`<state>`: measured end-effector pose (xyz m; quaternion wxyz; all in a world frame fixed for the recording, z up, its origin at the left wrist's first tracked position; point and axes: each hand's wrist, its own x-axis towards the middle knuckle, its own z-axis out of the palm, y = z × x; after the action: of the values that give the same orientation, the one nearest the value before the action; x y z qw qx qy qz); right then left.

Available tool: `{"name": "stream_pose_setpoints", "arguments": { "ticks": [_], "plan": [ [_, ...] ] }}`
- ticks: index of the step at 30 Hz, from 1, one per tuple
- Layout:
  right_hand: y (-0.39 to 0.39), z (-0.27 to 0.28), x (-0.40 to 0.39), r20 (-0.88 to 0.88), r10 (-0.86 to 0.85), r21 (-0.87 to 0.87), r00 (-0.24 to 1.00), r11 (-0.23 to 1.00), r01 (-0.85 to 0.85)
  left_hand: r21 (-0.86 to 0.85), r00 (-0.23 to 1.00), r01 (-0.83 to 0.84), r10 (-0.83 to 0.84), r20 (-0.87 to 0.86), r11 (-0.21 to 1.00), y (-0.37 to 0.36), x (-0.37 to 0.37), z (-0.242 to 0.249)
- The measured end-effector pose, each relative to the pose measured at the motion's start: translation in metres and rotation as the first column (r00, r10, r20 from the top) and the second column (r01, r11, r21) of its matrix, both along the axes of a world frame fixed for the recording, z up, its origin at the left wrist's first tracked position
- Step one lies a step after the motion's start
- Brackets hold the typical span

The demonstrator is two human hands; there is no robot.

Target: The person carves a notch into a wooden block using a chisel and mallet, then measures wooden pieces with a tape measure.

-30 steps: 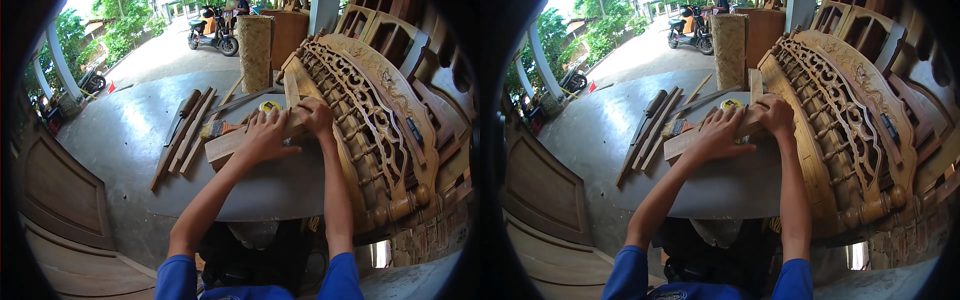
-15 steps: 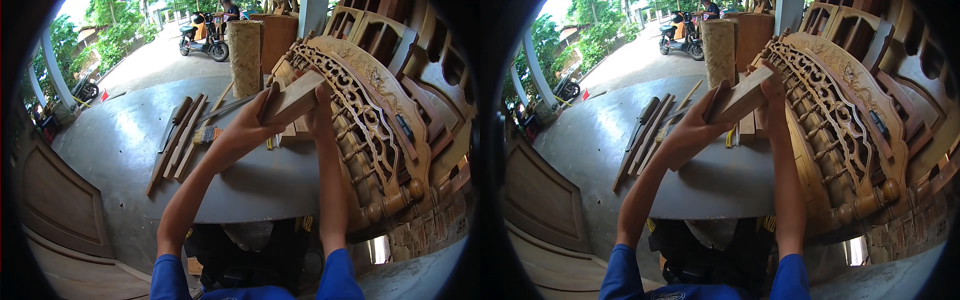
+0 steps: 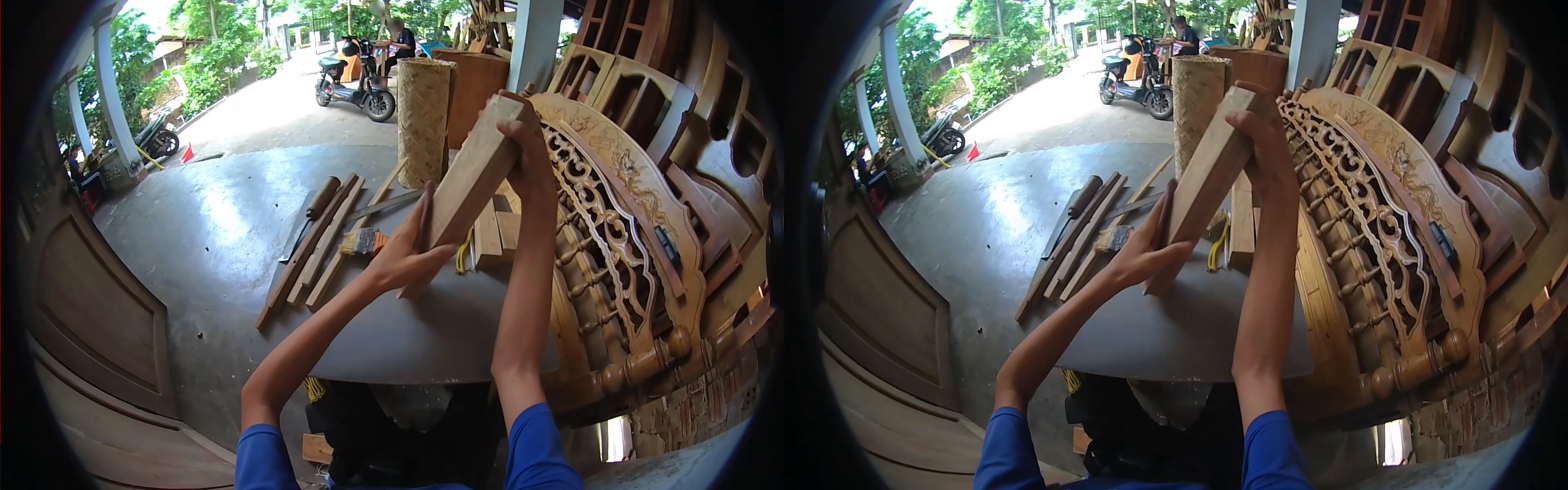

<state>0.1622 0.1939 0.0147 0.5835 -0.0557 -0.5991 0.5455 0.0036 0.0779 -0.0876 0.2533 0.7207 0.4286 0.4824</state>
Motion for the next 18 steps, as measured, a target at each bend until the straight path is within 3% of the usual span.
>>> {"name": "stream_pose_setpoints", "arguments": {
  "ticks": [1, 2, 6, 10, 14, 16, 18],
  "plan": [
    [0.0, 0.001, 0.0, -0.006, -0.042, -0.005, 0.999, 0.999, 0.042, -0.017, 1.0, -0.005, 0.005, 0.013, 1.0, 0.009, 0.007, 0.014],
    [-0.007, 0.001, -0.004, -0.139, 0.009, 0.028, 0.99, 1.0, -0.005, 0.113, 0.999, 0.015, -0.02, 0.041, 0.993, 0.025, 0.012, 0.022],
    [-0.035, 0.02, -0.02, -0.189, -0.138, 0.158, 0.972, 0.973, 0.169, 0.255, 0.928, 0.206, -0.271, 0.256, 0.945, 0.03, 0.028, 0.079],
    [-0.029, 0.015, -0.023, -0.162, -0.431, 0.262, 0.888, 0.849, 0.46, 0.145, 0.951, 0.149, -0.182, 0.252, 0.978, 0.014, 0.018, 0.053],
    [-0.048, 0.018, -0.018, -0.107, -0.267, 0.235, 0.958, 0.929, 0.285, 0.069, 0.998, 0.014, -0.009, -0.062, 0.997, -0.005, -0.009, -0.021],
    [-0.038, 0.015, -0.027, -0.119, -0.41, 0.376, 0.905, 0.825, 0.423, -0.002, 0.991, 0.079, -0.078, 0.111, 0.997, -0.001, -0.007, -0.017],
    [-0.049, 0.018, -0.037, -0.119, -0.314, 0.365, 0.942, 0.869, 0.335, 0.051, 0.978, 0.074, -0.083, 0.19, 0.996, 0.005, -0.002, 0.013]
  ]
}}
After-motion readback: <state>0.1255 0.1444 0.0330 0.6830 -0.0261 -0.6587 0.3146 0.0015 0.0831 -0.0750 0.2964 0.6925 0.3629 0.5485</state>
